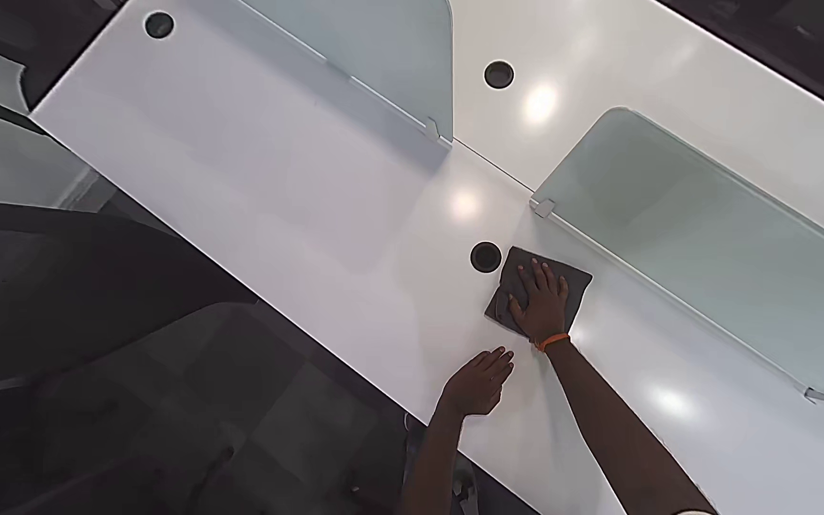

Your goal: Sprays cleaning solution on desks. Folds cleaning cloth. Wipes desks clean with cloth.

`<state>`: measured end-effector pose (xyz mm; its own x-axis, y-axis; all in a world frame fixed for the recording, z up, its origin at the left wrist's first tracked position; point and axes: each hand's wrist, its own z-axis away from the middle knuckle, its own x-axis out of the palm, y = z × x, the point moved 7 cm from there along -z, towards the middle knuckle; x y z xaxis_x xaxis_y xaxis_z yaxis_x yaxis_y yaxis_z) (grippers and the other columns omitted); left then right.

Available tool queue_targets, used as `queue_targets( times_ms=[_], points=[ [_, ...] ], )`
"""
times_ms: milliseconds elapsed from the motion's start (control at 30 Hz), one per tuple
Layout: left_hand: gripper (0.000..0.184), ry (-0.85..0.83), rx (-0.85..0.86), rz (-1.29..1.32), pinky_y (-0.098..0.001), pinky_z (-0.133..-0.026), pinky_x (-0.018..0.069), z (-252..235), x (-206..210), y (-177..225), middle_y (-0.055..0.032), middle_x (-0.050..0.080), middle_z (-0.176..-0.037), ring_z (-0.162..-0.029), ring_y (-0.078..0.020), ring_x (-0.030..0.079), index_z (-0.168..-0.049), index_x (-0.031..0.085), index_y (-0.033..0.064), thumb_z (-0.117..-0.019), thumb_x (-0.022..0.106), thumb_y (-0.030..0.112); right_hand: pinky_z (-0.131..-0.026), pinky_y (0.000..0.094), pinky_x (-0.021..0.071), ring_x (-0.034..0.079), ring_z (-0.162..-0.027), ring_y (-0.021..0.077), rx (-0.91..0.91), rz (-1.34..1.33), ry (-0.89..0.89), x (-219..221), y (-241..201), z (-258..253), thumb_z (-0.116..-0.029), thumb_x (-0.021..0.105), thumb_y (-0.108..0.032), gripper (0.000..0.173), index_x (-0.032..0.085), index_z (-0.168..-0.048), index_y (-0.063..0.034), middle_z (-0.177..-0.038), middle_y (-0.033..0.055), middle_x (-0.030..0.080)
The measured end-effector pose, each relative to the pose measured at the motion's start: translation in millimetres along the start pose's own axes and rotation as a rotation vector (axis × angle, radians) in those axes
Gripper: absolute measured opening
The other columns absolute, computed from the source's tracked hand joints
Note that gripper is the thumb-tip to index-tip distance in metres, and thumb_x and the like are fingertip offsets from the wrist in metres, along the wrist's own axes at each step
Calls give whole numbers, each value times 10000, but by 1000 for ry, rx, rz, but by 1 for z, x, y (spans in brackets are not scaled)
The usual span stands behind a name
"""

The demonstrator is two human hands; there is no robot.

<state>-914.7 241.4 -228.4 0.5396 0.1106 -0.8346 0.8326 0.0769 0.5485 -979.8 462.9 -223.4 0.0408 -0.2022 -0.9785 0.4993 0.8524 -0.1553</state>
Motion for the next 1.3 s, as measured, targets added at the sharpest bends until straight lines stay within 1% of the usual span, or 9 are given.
queue_targets(
  times_ms=[233, 333, 467, 600, 667, 933, 1033, 1167, 1300],
  points=[
    [489, -27, -7, -13, -399, -1206, 328, -3, -2, 2, -79, 444, -1597, -1509, -236, 355, -1459, 536, 85, -1011, 437, 254, -1207, 652, 146, 213, -1562, 266, 171, -53, 102, -13, 12, -55, -913, 434, -634, 705, 447, -1545, -322, -1674, -14, 305],
    [490, 12, 6, -22, -420, -1206, 334, -1, -1, 2, -83, 462, -1585, -1505, -245, 366, -1454, 544, 81, -1005, 448, 250, -1198, 666, 144, 226, -1555, 279, 181, -79, 135, -14, 14, -68, -923, 434, -608, 684, 465, -1535, -305, -1663, 2, 326],
    [489, -9, -2, -14, -422, -1216, 317, -1, 0, 3, -80, 454, -1590, -1515, -245, 347, -1455, 543, 79, -1010, 433, 248, -1192, 687, 158, 174, -1573, 296, 151, -107, 157, -15, 14, -69, -960, 417, -579, 668, 416, -1565, -295, -1692, 5, 263],
    [506, -24, 2, -15, -423, -1222, 302, -1, 1, 0, -86, 438, -1601, -1522, -252, 333, -1471, 526, 79, -1007, 422, 253, -1205, 658, 144, 273, -1542, 285, 197, -96, 168, -22, 13, -84, -934, 430, -597, 647, 496, -1515, -319, -1644, 4, 372],
    [508, -19, 9, -14, -429, -1224, 302, -1, 1, 1, -92, 441, -1598, -1522, -263, 333, -1470, 527, 77, -1004, 429, 254, -1210, 657, 142, 269, -1544, 293, 200, -92, 168, -20, 11, -82, -952, 425, -578, 630, 486, -1523, -320, -1646, 8, 370],
    [523, -48, -2, -46, -433, -1232, 284, -2, 2, 0, -84, 412, -1618, -1536, -259, 303, -1487, 509, 98, -1003, 428, 278, -1210, 675, 112, 183, -1574, 310, -3, -106, 96, -8, -9, -33, -987, 358, -534, 632, 414, -1573, -306, -1695, 29, 267],
    [518, -47, -7, -23, -439, -1235, 282, -2, 2, -2, -88, 418, -1613, -1534, -263, 308, -1480, 513, 94, -1005, 431, 281, -1175, 693, 191, 254, -1545, 325, -122, -108, 73, -16, 1, -42, -957, 410, -552, 636, 467, -1542, -308, -1670, 28, 322],
    [518, -48, 0, -8, -431, -1239, 275, -1, 2, 0, -91, 418, -1614, -1531, -264, 316, -1490, 503, 88, -1013, 425, 276, -1179, 679, 194, 271, -1541, 320, -14, -61, 110, -22, 10, -73, -943, 407, -582, 663, 436, -1554, -327, -1675, 17, 317],
    [505, -39, 6, 18, -417, -1246, 270, -1, 1, -1, -106, 437, -1599, -1529, -255, 321, -1477, 519, 65, -1024, 416, 264, -1198, 692, 138, 206, -1569, 313, 129, -30, 142, -19, 4, -74, -969, 381, -567, 661, 372, -1587, -335, -1696, 18, 266]
  ],
)
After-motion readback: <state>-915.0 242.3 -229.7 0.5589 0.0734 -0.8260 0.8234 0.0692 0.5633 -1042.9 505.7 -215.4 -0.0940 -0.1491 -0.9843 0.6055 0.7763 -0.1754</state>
